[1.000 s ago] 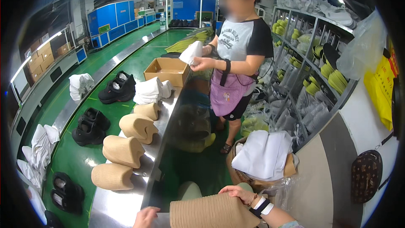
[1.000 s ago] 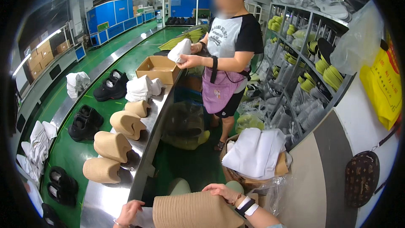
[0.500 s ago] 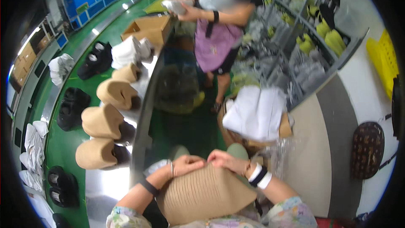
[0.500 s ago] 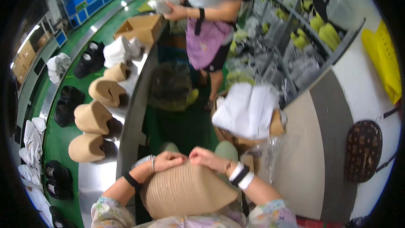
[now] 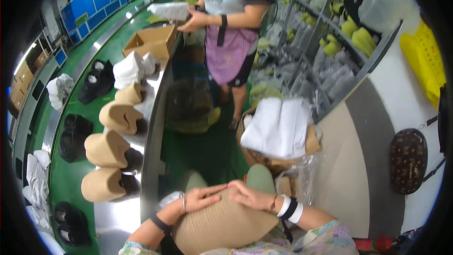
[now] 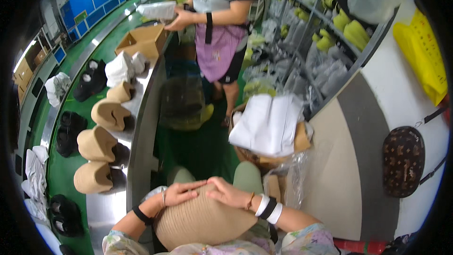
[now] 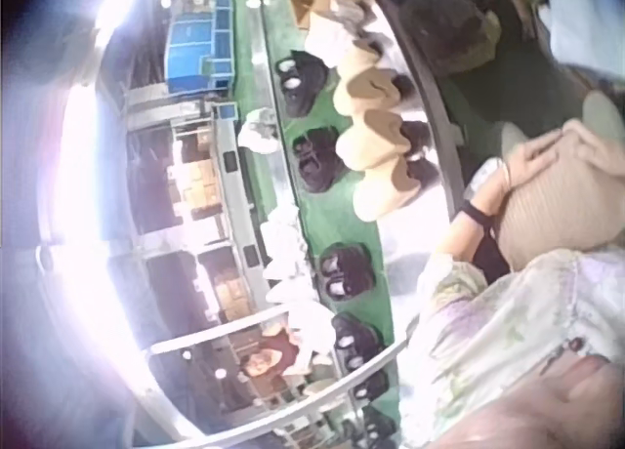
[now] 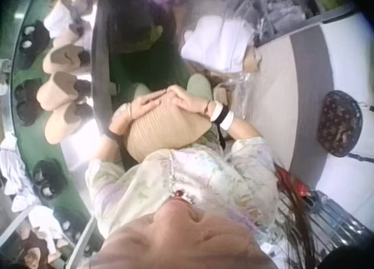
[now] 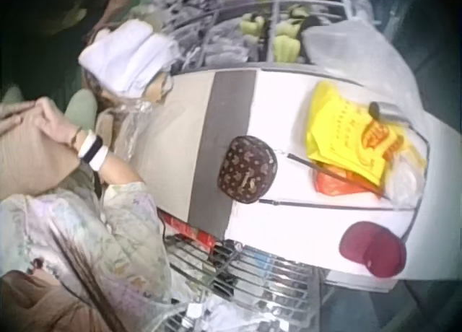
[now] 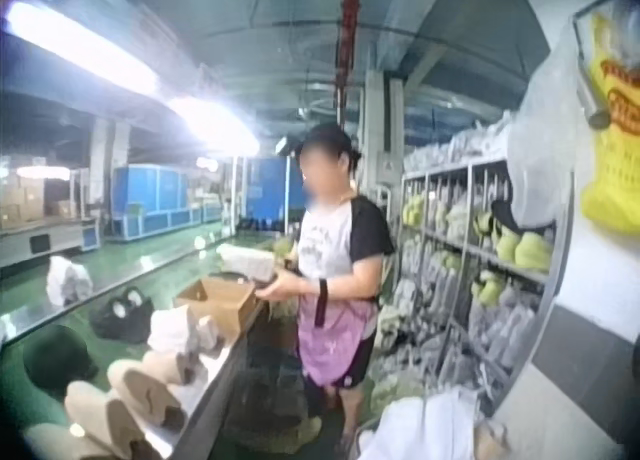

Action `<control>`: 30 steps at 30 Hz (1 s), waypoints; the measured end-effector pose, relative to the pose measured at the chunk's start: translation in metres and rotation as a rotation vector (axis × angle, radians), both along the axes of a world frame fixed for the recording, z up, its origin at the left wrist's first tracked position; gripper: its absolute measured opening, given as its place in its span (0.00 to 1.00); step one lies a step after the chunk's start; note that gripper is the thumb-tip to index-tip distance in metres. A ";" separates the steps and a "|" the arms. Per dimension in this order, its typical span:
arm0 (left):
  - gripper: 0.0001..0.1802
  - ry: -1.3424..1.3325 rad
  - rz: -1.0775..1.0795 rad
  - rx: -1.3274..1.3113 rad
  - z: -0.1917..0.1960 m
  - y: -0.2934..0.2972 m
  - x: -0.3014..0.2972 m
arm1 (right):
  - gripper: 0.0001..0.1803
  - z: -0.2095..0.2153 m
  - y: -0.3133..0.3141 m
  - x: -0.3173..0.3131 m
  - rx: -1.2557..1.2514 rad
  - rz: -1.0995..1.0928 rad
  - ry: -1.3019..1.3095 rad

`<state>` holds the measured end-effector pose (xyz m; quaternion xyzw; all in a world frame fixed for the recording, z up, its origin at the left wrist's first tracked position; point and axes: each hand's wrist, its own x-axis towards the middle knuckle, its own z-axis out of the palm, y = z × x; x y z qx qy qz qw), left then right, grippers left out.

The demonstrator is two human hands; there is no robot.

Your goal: Wrapping shoe molds or parts in protective white paper and placing them into boxes in a factory setting.

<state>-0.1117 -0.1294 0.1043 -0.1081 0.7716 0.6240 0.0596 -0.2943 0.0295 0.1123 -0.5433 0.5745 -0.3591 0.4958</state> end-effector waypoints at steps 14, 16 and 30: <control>0.32 -0.101 -0.008 0.198 -0.038 0.010 0.016 | 0.37 -0.025 -0.015 0.013 0.273 0.000 0.023; 0.31 -0.121 -0.008 0.221 -0.032 0.012 0.019 | 0.36 -0.039 -0.011 0.015 0.260 0.004 0.007; 0.31 -0.139 0.069 0.014 -0.008 0.007 0.056 | 0.25 -0.017 -0.016 0.042 0.049 -0.087 0.006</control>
